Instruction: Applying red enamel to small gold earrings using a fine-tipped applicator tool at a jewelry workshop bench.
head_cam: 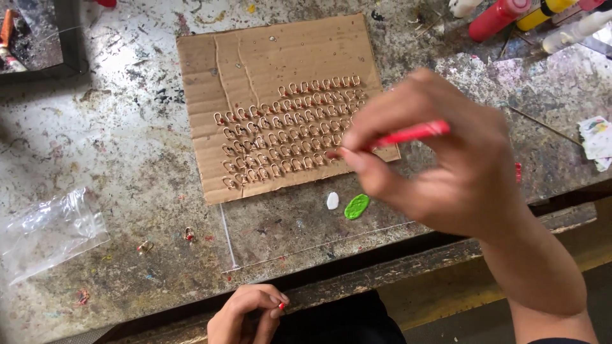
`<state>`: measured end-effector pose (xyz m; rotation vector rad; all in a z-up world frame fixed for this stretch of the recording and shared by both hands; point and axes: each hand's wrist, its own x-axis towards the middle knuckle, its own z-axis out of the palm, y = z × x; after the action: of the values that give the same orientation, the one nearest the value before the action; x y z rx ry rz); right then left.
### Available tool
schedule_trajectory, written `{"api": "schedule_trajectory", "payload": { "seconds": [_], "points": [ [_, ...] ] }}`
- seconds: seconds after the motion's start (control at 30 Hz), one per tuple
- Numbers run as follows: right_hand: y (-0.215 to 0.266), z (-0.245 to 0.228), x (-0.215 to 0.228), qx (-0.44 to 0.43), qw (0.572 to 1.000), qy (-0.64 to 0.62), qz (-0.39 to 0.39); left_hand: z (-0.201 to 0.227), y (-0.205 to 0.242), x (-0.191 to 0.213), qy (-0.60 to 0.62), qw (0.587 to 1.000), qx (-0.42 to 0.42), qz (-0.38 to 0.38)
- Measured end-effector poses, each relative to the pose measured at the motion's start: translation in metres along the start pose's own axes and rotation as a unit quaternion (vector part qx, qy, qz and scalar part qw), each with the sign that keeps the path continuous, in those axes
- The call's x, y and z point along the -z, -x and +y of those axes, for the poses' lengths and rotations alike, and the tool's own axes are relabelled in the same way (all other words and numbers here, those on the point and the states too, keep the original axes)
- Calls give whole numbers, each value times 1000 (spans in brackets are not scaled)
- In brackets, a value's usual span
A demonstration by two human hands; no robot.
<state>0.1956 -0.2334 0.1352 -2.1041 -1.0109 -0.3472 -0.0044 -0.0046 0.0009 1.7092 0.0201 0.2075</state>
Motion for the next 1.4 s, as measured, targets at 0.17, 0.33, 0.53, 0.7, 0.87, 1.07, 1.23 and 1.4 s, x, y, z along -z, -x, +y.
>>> {"api": "schedule_trajectory", "payload": {
  "seconds": [0.17,0.33,0.53,0.7,0.87,1.07,1.23,1.4],
  "points": [
    [-46,-2,-14,54,997,20,-49,-1,3,0,-3,1000,6,-1],
    [-65,9,-23,60,997,21,-49,-1,2,0,-3,1000,-3,5],
    [-7,6,22,-32,997,71,-2,4,1,3,5,1000,3,-1],
    [89,3,55,-209,969,105,75,2,-1,3,-3,1000,-6,-4],
    [208,33,43,-321,923,64,203,3,-2,6,7,1000,2,0],
    [167,4,-44,-73,926,-28,370,3,-2,5,43,998,20,34],
    [145,-12,-72,-162,965,-10,207,-3,3,5,75,996,19,35],
    [138,-9,-75,-165,959,17,230,-15,11,4,91,995,24,20]
  ]
}}
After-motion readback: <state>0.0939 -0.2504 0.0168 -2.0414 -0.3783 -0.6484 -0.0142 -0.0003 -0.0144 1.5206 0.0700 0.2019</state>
